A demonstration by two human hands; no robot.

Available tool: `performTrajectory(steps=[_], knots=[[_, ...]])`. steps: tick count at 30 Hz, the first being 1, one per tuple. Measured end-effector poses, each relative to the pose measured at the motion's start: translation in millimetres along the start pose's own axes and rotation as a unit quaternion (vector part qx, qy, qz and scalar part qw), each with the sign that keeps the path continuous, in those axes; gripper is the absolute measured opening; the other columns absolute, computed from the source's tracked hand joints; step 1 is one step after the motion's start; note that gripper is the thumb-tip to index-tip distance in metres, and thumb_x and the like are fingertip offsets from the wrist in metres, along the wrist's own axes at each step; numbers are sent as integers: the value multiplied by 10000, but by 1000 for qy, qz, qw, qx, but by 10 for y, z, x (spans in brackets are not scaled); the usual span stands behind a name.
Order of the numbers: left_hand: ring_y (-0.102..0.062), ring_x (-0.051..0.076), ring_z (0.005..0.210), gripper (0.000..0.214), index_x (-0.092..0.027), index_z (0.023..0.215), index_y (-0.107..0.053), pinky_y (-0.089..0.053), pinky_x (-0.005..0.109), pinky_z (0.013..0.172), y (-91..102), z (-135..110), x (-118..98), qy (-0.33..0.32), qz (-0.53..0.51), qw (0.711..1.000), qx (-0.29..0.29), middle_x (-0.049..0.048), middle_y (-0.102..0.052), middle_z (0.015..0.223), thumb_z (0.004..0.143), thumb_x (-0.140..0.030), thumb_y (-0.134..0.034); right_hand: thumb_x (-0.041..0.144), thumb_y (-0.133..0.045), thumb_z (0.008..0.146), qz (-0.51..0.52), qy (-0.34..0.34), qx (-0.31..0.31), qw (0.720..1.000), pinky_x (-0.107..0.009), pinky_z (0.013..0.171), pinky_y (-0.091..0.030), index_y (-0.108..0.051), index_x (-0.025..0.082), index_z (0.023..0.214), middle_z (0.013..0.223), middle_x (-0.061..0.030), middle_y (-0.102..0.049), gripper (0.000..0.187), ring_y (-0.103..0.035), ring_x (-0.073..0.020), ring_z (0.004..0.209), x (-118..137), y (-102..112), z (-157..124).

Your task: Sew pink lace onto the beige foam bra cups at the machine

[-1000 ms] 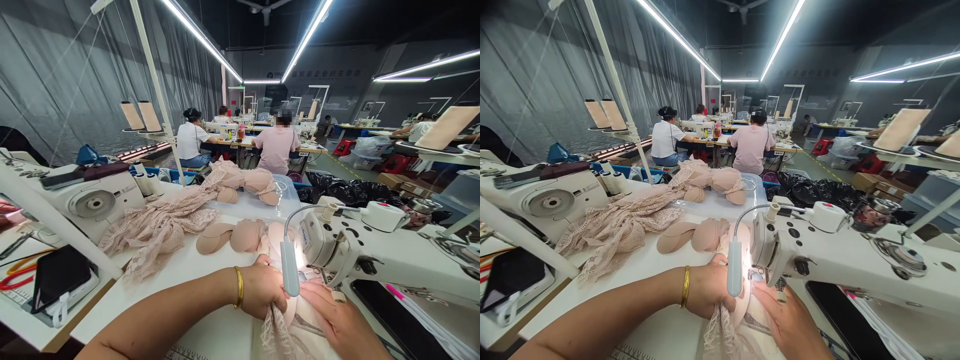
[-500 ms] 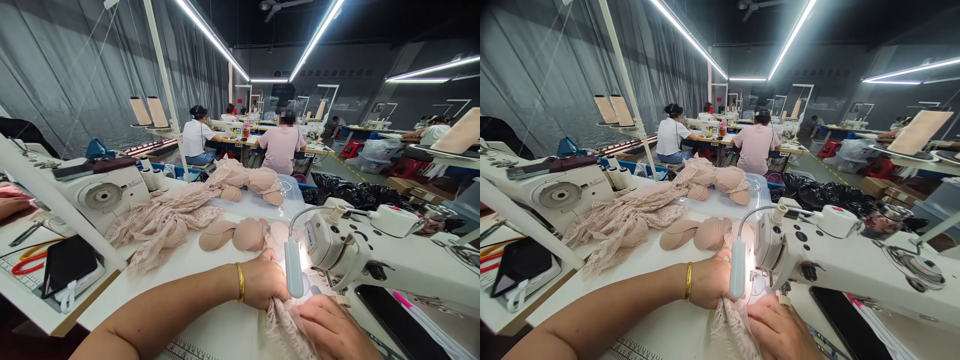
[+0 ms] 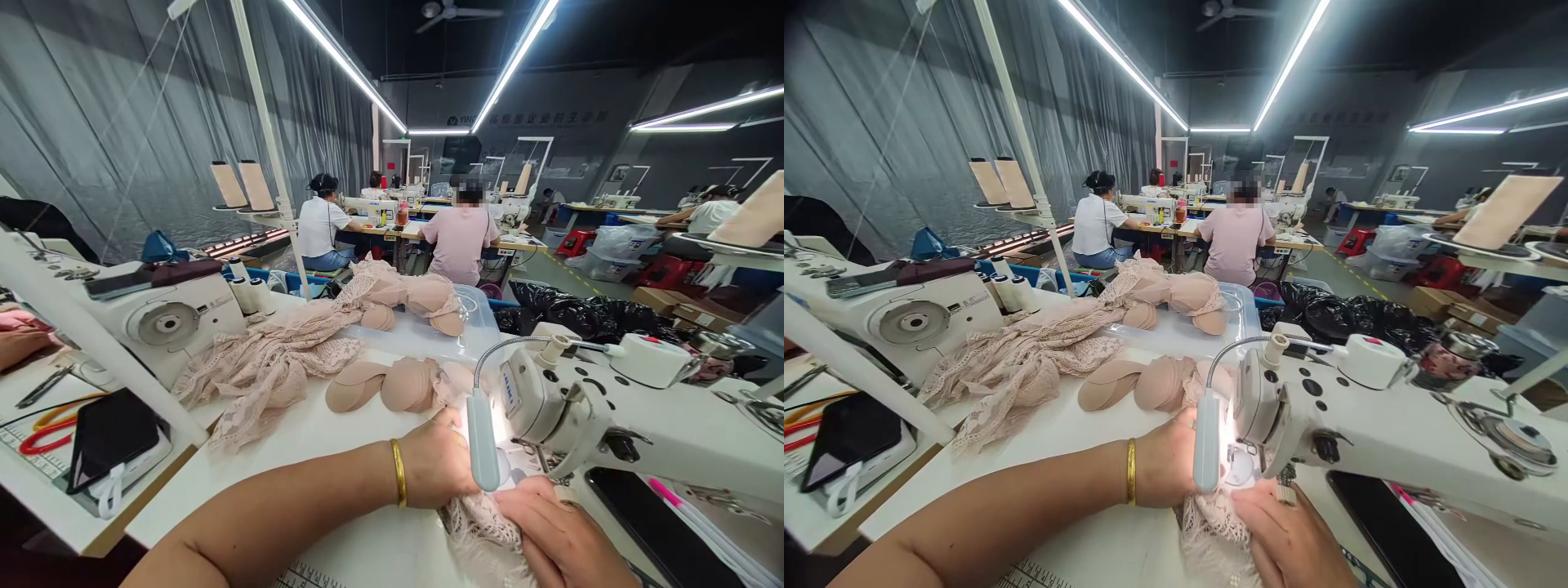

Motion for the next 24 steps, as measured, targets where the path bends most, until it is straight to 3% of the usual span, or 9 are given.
performTrajectory(steps=[5,7,11,14,18,21,24], knots=[[-436,155,648,225,-194,740,-504,-356,448,842,9,49,-78,18,4,996,-91,-24,-527,687,902,-56,-577,142,-401,1033,-66,-48,-23,996,-258,606,-594,-575,256,1240,931,2,-821,293,-776,-170,701,-114,-129,-126],[-426,150,644,255,-193,720,-485,-341,421,801,-35,70,-94,38,8,995,-92,-30,-493,676,914,-54,-577,209,-392,1077,-88,-77,-33,993,-277,599,-594,-596,244,1239,942,-30,-813,263,-753,-178,659,-172,-187,-179],[-463,157,704,223,-191,759,-547,-333,394,782,-202,95,-101,54,1,997,-63,-28,-486,680,961,-110,-593,304,-403,1110,-134,-105,-98,981,-334,742,-647,-656,243,1155,959,-79,-797,264,-793,-237,871,-256,-229,-205],[-488,164,746,178,-201,829,-591,-368,386,813,-268,96,-102,69,-12,996,-58,-29,-507,684,987,-122,-570,314,-404,1115,-143,-115,-98,978,-338,742,-660,-656,239,1110,968,-94,-796,263,-795,-239,890,-271,-210,-165],[-514,162,716,168,-196,820,-584,-410,363,770,-138,86,-103,61,-45,997,-31,-11,-564,713,956,-101,-559,290,-403,1104,-144,-98,-97,980,-328,739,-656,-644,233,1142,977,-99,-792,251,-797,-234,898,-242,-163,-155],[-564,176,759,93,-190,822,-586,-448,363,743,51,72,-71,47,-104,993,15,13,-639,813,895,-194,-643,253,-411,1084,-137,-93,-100,981,-327,737,-649,-644,241,1203,971,-89,-788,262,-795,-235,892,-207,-128,-163],[-611,229,857,143,-212,856,-609,-467,396,762,191,71,-25,75,-138,985,69,18,-683,914,816,-291,-722,214,-426,1057,-132,-72,-95,984,-346,742,-644,-618,254,1333,943,-67,-802,339,-796,-250,878,-123,-94,-117]])
Point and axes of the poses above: each hand's wrist, its own z-axis towards the middle knuckle, its own y-axis out of the back of the hand, x = y × z, the point moved 2 cm from there along z, towards the middle knuckle
